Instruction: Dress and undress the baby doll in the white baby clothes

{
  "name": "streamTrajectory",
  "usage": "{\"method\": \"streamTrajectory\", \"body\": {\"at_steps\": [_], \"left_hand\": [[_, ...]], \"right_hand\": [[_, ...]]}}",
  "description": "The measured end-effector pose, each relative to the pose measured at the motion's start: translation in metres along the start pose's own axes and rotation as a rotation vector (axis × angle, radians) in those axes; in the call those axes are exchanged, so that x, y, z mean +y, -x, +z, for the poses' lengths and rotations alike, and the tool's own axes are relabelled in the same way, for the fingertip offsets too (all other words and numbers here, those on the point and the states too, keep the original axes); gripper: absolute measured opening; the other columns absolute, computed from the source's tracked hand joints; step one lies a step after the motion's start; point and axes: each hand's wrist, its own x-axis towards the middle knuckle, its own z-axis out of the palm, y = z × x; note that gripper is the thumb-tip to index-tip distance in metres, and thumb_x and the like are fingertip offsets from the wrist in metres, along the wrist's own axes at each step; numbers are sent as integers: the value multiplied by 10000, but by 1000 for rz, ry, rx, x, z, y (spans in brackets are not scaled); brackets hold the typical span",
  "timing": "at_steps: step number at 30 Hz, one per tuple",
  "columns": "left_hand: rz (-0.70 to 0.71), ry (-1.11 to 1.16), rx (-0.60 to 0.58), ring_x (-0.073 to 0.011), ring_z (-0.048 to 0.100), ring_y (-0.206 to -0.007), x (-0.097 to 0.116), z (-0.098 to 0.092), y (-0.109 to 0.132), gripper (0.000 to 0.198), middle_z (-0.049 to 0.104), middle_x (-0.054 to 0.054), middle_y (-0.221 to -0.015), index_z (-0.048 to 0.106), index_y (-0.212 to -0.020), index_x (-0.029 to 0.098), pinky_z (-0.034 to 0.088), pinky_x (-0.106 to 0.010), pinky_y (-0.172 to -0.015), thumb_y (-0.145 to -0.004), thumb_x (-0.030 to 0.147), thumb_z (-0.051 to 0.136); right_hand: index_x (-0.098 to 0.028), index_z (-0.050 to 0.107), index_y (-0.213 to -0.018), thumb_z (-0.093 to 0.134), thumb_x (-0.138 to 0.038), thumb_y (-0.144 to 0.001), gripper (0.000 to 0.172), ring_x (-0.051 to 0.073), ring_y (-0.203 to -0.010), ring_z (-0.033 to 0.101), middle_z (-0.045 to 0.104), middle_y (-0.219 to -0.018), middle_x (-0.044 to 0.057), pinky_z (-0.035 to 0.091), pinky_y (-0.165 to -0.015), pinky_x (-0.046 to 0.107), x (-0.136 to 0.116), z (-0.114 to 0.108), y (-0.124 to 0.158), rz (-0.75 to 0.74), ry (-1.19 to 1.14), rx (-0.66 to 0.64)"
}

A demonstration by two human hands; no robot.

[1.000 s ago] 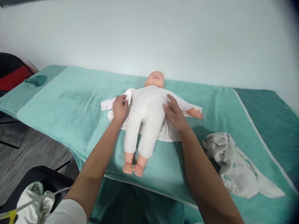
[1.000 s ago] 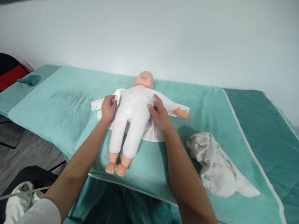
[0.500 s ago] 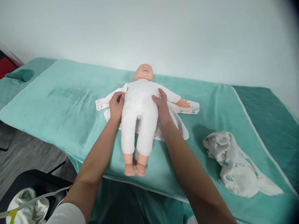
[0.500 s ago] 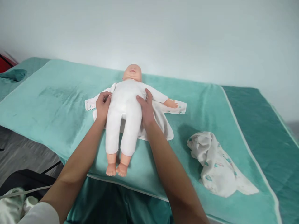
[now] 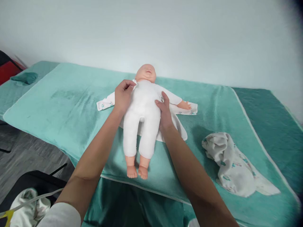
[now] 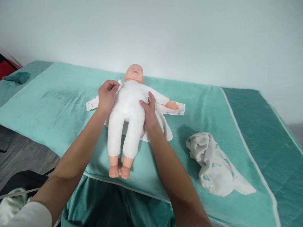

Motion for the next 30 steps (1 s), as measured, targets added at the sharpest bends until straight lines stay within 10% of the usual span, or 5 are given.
{"method": "streamTrajectory", "body": {"at_steps": [14,22,30], "left_hand": [[9,-358,-196,-159,655,-871,41,12,12,181,729,-7,-904,654,-844,205,505,-319,-904,-866,75,530],[-288,-257,-392,-156,710,-823,86,-20,51,123,743,-43,-1122,662,-1022,220,536,-282,-661,-925,222,586],[-122,-418,-178,-177,667,-960,54,-51,108,177,713,-44,-1089,669,-1076,223,559,-336,-854,-925,315,660]], "right_hand": [[-432,274,-1601,753,-658,-767,988,352,-1419,524,511,-1585,23,576,-1063,521,3,1,-1,95,-271,10],[-385,331,-1540,819,-590,-739,960,329,-1429,523,496,-1587,42,526,-1160,511,5,4,-6,114,-361,18],[-331,401,-1469,845,-503,-715,891,286,-1411,564,497,-1558,85,491,-1201,487,6,1,-8,137,-403,35]]}}
